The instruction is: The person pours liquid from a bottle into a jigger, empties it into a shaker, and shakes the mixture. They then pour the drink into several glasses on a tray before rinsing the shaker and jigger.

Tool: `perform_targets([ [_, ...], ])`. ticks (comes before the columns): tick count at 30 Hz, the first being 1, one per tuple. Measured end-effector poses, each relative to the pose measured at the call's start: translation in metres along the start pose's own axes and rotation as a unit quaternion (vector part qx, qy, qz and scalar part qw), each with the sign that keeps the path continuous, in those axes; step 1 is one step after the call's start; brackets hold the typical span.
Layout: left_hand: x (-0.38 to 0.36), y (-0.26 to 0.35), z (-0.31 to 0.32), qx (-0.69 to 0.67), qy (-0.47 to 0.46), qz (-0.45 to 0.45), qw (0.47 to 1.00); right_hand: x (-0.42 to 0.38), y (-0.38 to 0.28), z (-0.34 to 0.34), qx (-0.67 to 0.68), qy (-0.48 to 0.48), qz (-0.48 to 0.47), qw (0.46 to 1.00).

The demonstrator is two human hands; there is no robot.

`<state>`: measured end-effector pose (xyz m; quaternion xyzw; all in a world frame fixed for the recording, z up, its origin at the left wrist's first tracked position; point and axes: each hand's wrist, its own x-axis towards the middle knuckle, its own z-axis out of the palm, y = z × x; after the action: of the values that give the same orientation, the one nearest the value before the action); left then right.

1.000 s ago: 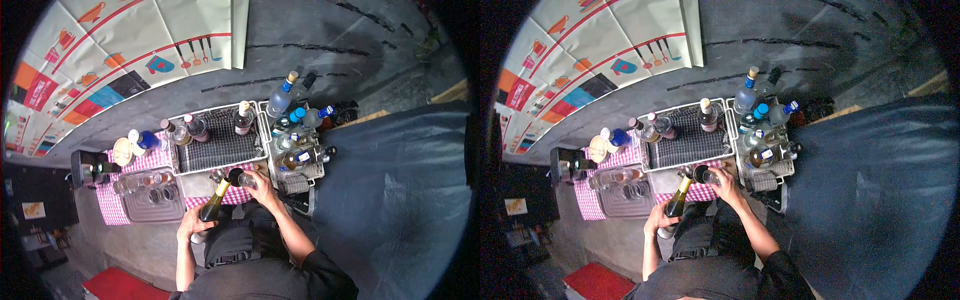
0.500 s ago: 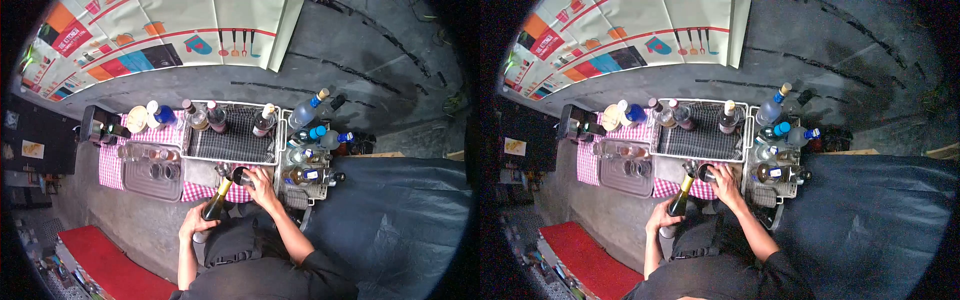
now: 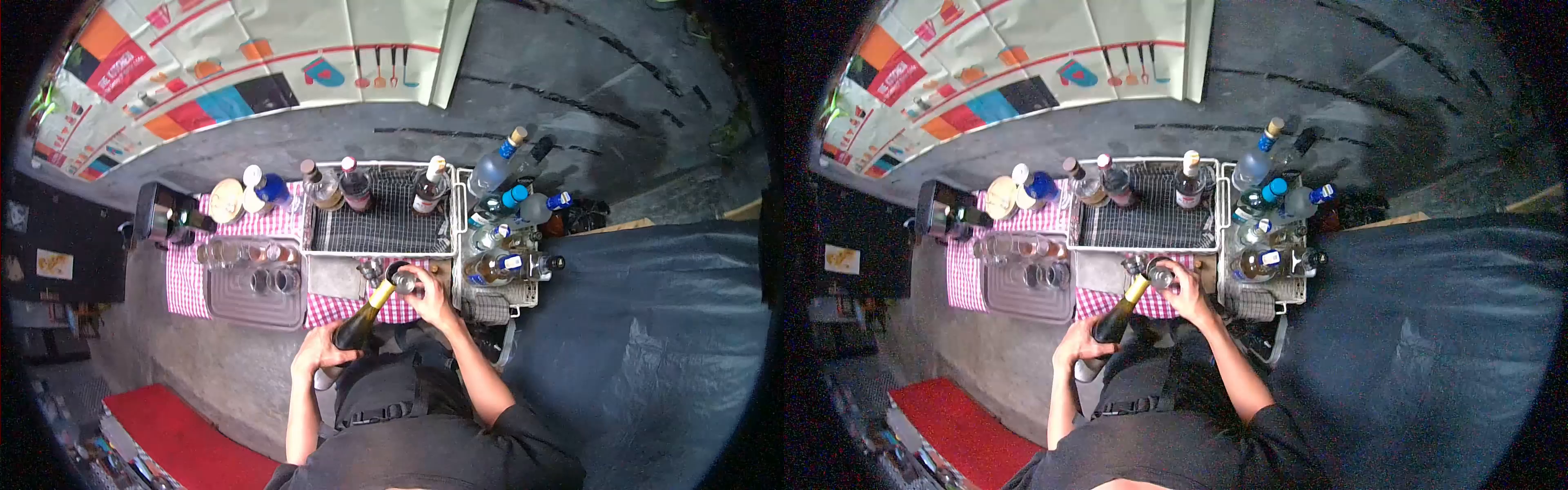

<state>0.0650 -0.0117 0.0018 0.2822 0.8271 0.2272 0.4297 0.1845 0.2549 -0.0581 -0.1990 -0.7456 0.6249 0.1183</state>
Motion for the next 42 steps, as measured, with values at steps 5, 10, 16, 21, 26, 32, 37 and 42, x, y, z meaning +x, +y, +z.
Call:
perform_targets([
  [5,0.008,0.006,-0.025,0.061,-0.026,-0.01,0.998,-0.001,-0.001,0.009,-0.006,0.026,-0.015,1.0],
  [10,0.014,-0.002,-0.037,0.09,-0.044,0.027,0.995,-0.009,-0.005,0.02,-0.032,0.05,-0.014,0.998],
  [16,0.029,-0.019,-0.046,0.115,-0.084,0.022,0.99,-0.016,-0.004,0.037,0.0,0.103,-0.013,0.995],
  [21,0.04,-0.026,-0.053,0.128,-0.078,0.078,0.986,-0.017,-0.005,0.043,-0.057,0.153,-0.015,0.986],
  [26,0.041,-0.026,-0.057,0.143,-0.084,0.082,0.983,-0.023,-0.005,0.045,-0.035,0.157,-0.003,0.987],
  [32,0.04,-0.022,-0.052,0.109,-0.064,0.065,0.99,-0.024,-0.005,0.043,-0.016,0.114,0.017,0.993],
  [37,0.035,-0.012,-0.043,0.077,-0.05,0.009,0.996,-0.001,-0.003,0.019,-0.012,0.057,0.024,0.998],
  [42,0.027,0.005,-0.034,0.062,-0.069,-0.042,0.995,0.012,0.002,0.002,-0.03,0.008,-0.011,0.999],
])
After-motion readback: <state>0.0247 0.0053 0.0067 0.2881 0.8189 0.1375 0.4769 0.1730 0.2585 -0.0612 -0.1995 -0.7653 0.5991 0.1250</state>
